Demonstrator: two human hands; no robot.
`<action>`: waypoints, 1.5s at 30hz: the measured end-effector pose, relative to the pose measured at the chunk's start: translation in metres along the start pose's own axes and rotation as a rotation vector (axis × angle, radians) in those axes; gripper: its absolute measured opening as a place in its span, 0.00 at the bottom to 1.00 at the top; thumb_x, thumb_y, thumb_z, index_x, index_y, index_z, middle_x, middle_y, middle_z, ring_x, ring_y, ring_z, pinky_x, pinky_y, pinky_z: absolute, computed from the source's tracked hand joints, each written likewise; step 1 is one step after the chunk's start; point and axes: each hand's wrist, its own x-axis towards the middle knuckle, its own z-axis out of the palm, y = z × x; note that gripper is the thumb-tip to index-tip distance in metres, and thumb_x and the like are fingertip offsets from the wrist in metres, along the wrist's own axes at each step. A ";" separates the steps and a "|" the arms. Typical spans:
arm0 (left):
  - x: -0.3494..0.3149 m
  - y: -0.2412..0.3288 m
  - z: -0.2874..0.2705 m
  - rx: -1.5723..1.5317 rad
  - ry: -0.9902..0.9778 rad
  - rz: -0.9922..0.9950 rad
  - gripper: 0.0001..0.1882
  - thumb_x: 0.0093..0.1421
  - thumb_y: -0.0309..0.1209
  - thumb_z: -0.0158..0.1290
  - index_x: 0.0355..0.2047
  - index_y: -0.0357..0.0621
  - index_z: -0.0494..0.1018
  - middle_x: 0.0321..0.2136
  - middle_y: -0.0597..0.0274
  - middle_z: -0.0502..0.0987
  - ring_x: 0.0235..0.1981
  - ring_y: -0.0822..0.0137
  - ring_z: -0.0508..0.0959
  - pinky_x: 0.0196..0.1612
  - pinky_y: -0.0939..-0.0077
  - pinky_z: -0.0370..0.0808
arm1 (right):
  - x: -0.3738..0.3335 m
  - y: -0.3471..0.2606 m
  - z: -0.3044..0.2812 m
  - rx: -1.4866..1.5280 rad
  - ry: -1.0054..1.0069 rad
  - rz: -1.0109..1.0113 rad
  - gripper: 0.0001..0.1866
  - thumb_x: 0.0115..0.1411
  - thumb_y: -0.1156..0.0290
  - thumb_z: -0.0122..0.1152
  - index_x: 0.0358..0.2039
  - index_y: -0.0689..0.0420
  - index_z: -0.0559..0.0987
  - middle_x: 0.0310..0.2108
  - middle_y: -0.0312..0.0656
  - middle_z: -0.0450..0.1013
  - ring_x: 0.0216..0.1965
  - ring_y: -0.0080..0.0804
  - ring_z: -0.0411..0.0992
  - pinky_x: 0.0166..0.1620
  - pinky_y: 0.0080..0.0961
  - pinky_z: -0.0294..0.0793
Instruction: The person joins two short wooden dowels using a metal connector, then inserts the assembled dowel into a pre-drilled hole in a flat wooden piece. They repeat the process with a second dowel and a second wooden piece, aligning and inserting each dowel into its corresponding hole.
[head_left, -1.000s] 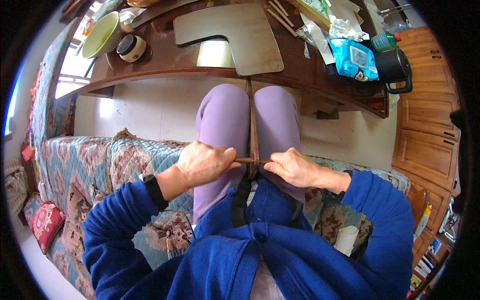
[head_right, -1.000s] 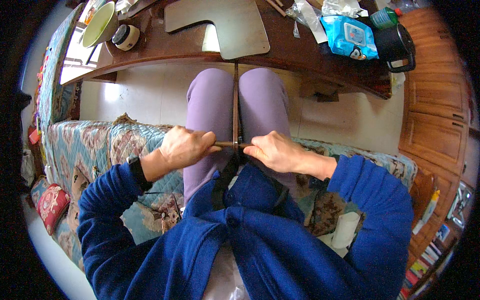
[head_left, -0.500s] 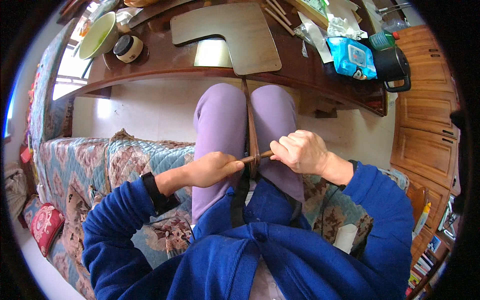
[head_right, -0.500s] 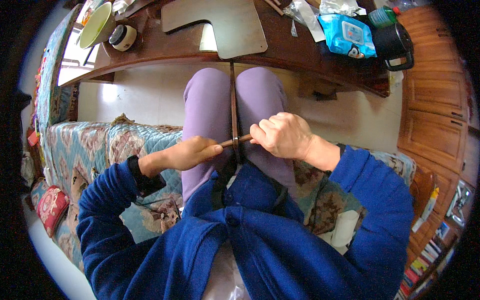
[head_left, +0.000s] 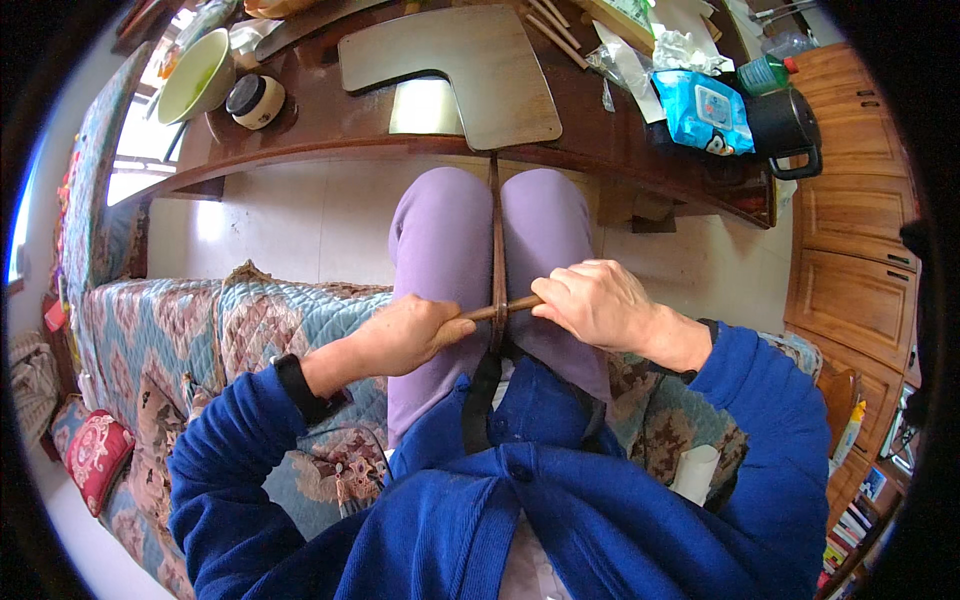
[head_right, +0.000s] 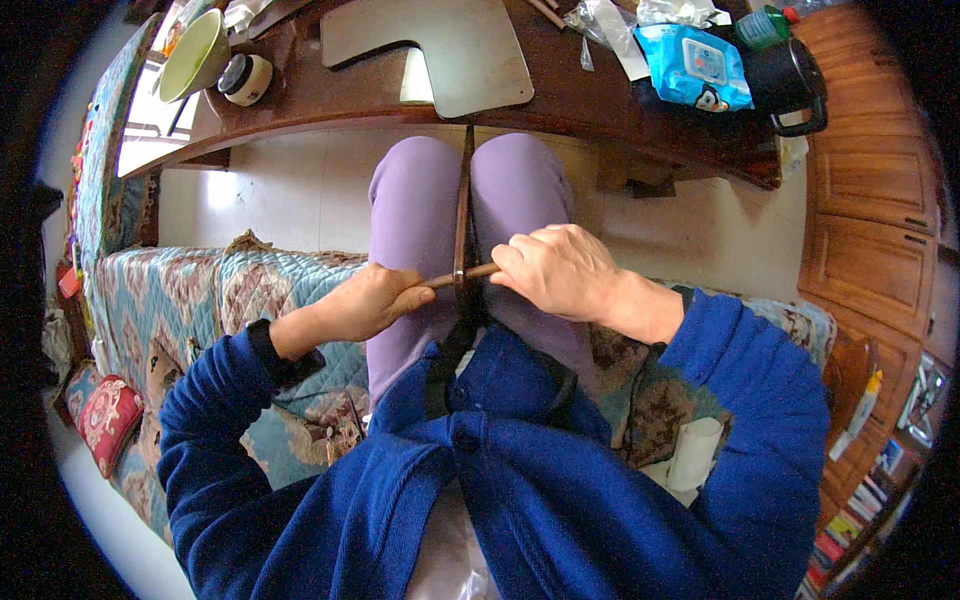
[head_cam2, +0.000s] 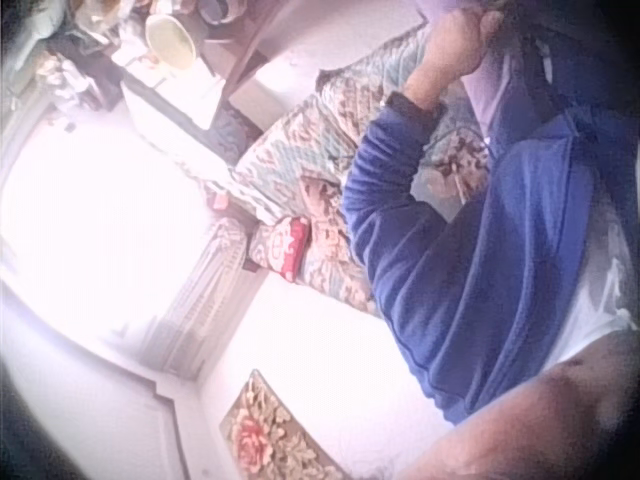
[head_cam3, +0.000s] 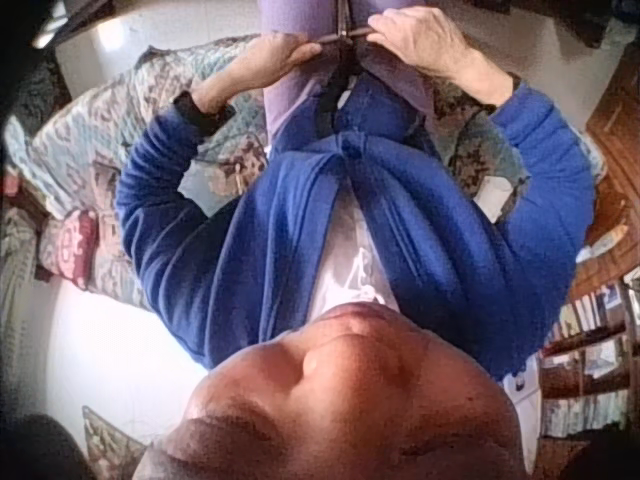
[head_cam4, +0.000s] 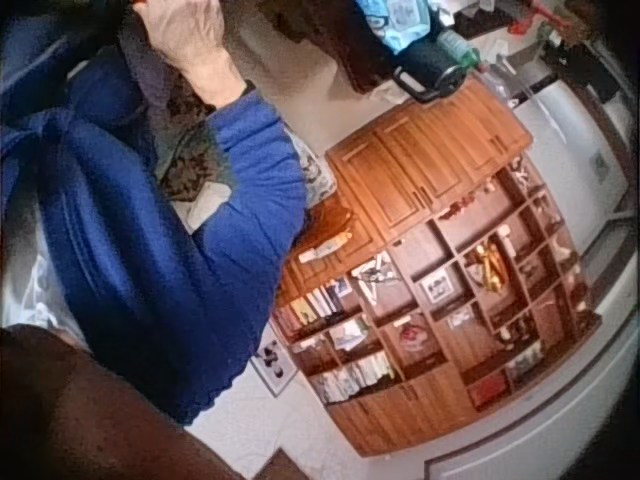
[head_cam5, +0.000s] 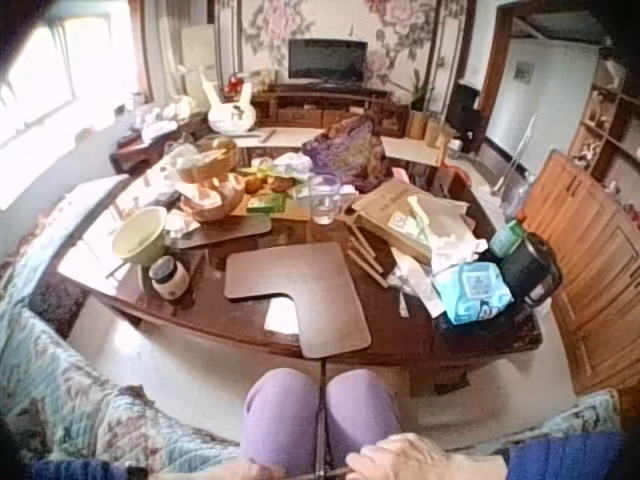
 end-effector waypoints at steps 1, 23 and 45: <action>0.001 0.000 -0.001 -0.223 -0.117 -0.009 0.22 0.68 0.49 0.46 0.31 0.41 0.72 0.24 0.50 0.78 0.24 0.44 0.78 0.29 0.54 0.75 | -0.003 0.000 -0.001 -0.087 0.014 -0.037 0.12 0.57 0.61 0.64 0.28 0.56 0.74 0.19 0.40 0.68 0.22 0.41 0.73 0.27 0.38 0.72; 0.010 0.002 0.010 -0.504 -0.171 0.011 0.23 0.69 0.48 0.46 0.31 0.40 0.74 0.23 0.46 0.78 0.24 0.43 0.78 0.30 0.54 0.75 | -0.009 0.001 0.004 -0.181 0.021 -0.052 0.15 0.56 0.57 0.64 0.28 0.55 0.75 0.17 0.39 0.68 0.21 0.36 0.74 0.26 0.35 0.71; -0.032 0.033 -0.057 -0.027 0.095 0.108 0.20 0.67 0.46 0.49 0.29 0.42 0.75 0.19 0.46 0.76 0.24 0.43 0.78 0.29 0.51 0.75 | 0.004 -0.043 -0.069 -0.033 -0.031 0.037 0.15 0.53 0.70 0.68 0.41 0.61 0.79 0.26 0.41 0.73 0.23 0.38 0.74 0.26 0.31 0.74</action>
